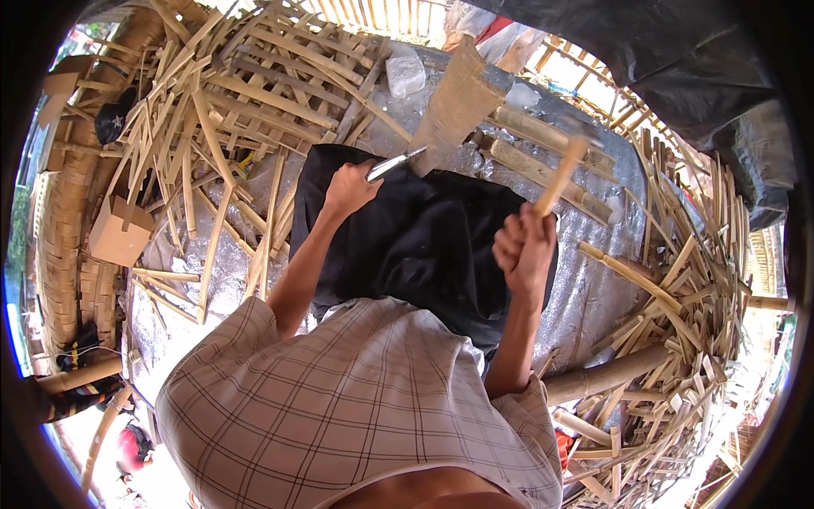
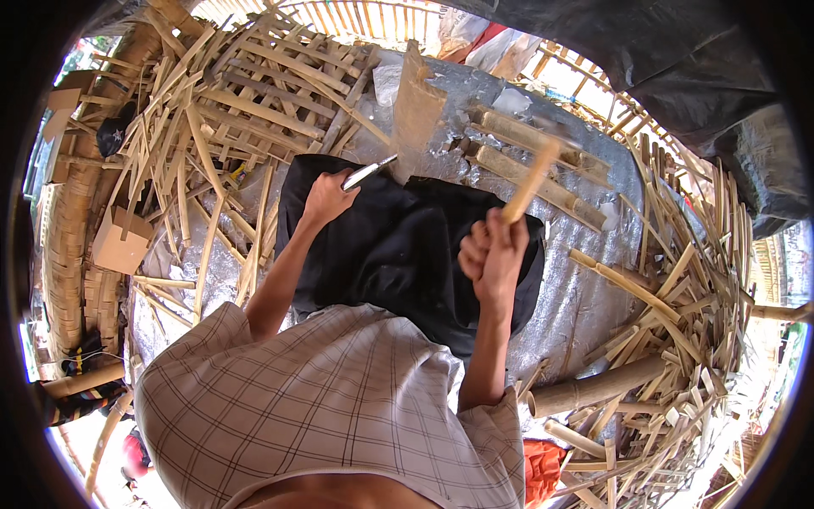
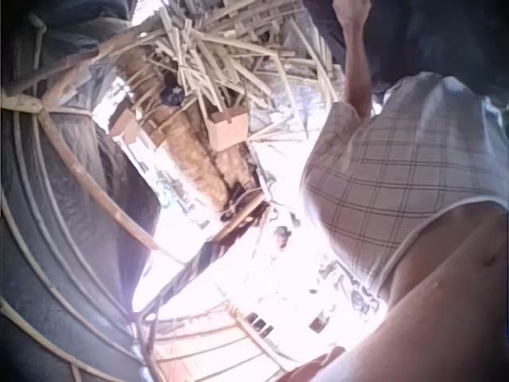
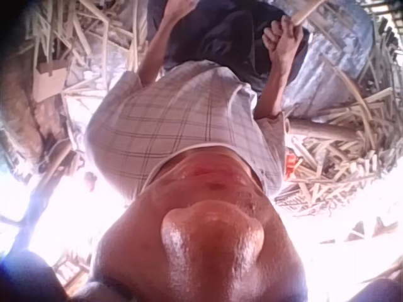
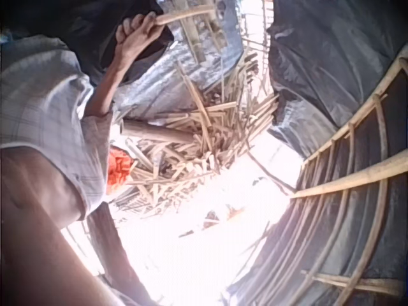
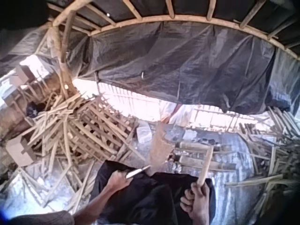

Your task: The person uses a hammer and a chisel to split lengths of bamboo into thinner strips while sitting on a mat.

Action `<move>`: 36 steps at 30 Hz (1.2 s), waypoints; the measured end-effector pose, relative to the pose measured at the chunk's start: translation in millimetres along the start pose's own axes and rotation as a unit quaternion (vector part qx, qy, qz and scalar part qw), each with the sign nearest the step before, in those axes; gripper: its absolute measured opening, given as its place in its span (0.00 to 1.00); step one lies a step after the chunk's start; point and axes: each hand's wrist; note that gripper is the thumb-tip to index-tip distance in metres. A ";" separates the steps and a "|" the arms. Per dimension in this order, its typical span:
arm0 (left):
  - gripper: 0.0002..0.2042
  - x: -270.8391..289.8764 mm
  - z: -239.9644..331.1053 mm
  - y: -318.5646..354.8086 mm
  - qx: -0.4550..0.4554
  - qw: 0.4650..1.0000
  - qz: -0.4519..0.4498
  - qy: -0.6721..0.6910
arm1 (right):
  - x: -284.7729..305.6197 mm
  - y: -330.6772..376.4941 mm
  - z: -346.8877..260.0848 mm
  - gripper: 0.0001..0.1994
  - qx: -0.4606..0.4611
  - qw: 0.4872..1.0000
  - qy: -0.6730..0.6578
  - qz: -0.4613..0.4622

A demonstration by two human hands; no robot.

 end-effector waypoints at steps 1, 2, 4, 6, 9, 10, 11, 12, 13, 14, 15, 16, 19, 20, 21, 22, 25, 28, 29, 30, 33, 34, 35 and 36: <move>0.16 0.0 -1.7 -0.4 0.001 1.000 0.010 0.013 | -1.2 10.8 1.5 0.08 -0.065 0.995 0.067 -0.037; 0.16 0.4 -2.2 0.7 0.001 1.000 0.017 0.025 | -5.2 21.8 6.9 0.08 -0.134 0.984 0.088 -0.080; 0.14 -0.9 -1.6 -0.5 0.019 0.998 0.030 0.044 | -4.6 25.8 19.6 0.09 -0.197 0.965 0.108 -0.139; 0.13 2.8 -3.1 -5.6 0.061 0.996 0.045 0.053 | 0.2 18.3 11.5 0.10 -0.194 0.964 0.115 -0.141; 0.12 4.8 2.0 -9.7 0.090 0.989 0.071 0.097 | -3.3 7.4 -7.3 0.10 -0.110 0.978 0.144 -0.104; 0.12 3.2 -0.7 -8.0 0.089 0.990 0.076 0.084 | -7.5 4.2 -19.4 0.10 -0.088 0.986 0.116 -0.081; 0.11 2.8 5.5 -11.2 0.074 0.990 0.076 0.092 | -7.8 1.3 -32.7 0.11 -0.061 0.993 0.084 -0.049; 0.11 1.4 3.5 -9.9 0.074 0.991 0.074 0.081 | -9.5 -6.1 -40.5 0.10 -0.021 0.998 0.044 -0.044; 0.12 0.8 0.9 -8.5 0.074 0.992 0.072 0.070 | -14.4 -15.1 -46.6 0.10 0.018 0.999 0.004 -0.040; 0.12 -1.1 4.0 -9.8 0.065 0.994 0.063 0.061 | -13.8 -29.3 -44.8 0.10 0.052 0.998 -0.032 -0.030; 0.13 -3.2 9.0 -11.0 0.053 0.996 0.052 0.053 | -15.9 -42.8 -34.2 0.09 0.096 0.993 -0.063 -0.030; 0.13 -4.4 11.1 -8.9 0.047 0.997 0.043 0.044 | -18.4 -46.3 -16.4 0.08 0.068 0.994 -0.076 -0.032; 0.15 -9.4 0.5 -2.7 0.012 0.999 0.037 -0.009 | -23.3 -15.5 12.3 0.07 -0.101 0.959 0.210 -0.161; 0.16 -0.7 9.4 1.2 0.057 0.997 0.013 0.046 | -25.7 3.6 23.7 0.07 -0.089 0.953 0.212 -0.196; 0.17 -3.1 3.2 4.5 0.031 0.997 0.056 0.043 | -32.6 16.4 32.1 0.08 -0.083 0.944 0.212 -0.238; 0.17 -11.0 -6.6 6.0 0.004 0.994 0.099 0.039 | -34.4 17.6 25.4 0.07 -0.121 0.944 0.190 -0.241; 0.18 -5.9 -2.8 7.1 0.030 0.993 0.098 0.051 | -27.3 23.5 14.5 0.07 -0.196 0.943 0.152 -0.224; 0.15 -6.7 4.5 -0.9 0.036 0.996 0.054 0.058 | -31.3 22.0 9.6 0.07 -0.127 0.960 0.162 -0.188; 0.15 -3.3 6.6 -1.0 0.047 0.998 0.020 0.041 | -37.1 25.0 -1.4 0.07 -0.111 0.964 0.193 -0.146; 0.15 -5.3 3.9 0.2 0.044 0.999 0.006 0.016 | -38.5 25.6 -12.8 0.07 -0.090 0.968 0.197 -0.128; 0.16 -9.5 2.3 1.1 0.009 1.000 -0.009 -0.025 | -37.6 14.2 -43.5 0.08 -0.020 0.986 0.148 -0.071; 0.16 -10.1 3.1 1.6 -0.007 0.999 -0.009 -0.032 | -34.5 6.8 -46.9 0.08 -0.003 0.992 0.097 -0.082; 0.16 -14.5 -0.8 0.8 -0.022 0.999 0.010 -0.031 | -32.4 -1.7 -47.3 0.09 0.015 0.994 0.044 -0.095; 0.16 -23.0 -9.4 1.8 -0.034 0.998 0.031 -0.030 | -32.5 -10.7 -42.7 0.09 0.028 0.995 0.030 -0.088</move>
Point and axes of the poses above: each hand's wrist, its own y-axis away from the middle knuckle, its own x-axis out of the back of the hand, z = x × y, and after that the axes turned 3 degrees about -y, right-handed
